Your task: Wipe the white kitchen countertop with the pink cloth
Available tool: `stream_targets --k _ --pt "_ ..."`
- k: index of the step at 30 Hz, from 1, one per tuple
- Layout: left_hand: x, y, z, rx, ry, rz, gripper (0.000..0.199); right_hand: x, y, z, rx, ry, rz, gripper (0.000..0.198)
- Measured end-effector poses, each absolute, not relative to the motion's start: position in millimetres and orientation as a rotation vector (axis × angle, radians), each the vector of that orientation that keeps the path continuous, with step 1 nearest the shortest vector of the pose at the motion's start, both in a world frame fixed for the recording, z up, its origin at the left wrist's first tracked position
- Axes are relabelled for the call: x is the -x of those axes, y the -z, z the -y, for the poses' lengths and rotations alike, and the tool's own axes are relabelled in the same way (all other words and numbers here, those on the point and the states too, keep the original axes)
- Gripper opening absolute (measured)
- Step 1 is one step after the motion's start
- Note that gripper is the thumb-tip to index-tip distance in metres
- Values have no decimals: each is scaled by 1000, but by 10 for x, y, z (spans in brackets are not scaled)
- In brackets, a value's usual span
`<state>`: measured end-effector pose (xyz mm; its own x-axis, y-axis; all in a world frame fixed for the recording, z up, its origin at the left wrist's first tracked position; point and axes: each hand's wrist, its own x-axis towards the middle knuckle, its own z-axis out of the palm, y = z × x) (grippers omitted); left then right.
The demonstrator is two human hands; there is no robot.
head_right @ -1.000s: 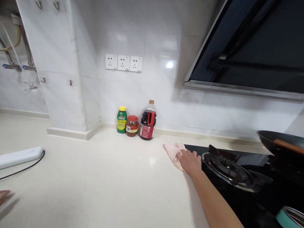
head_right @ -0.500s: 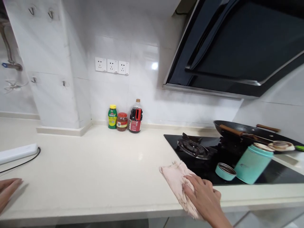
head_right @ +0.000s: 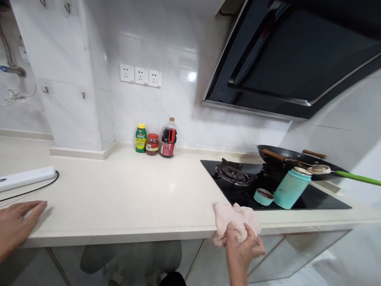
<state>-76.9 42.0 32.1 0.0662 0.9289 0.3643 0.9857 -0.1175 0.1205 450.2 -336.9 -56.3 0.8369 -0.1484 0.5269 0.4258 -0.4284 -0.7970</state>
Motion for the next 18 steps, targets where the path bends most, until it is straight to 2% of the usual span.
stream_targets --k 7,10,15,18 --pt "670 -499 -291 2157 571 2036 54 -3338 749 2763 1781 667 388 55" --pt "680 -490 -285 2175 584 2048 54 -2803 819 2535 1740 608 565 45" --pt "648 -495 -195 2172 650 2029 54 -2169 884 2357 1671 341 788 35" --pt "637 -506 -133 2189 691 1998 50 -1930 866 2374 1551 62 1023 30"
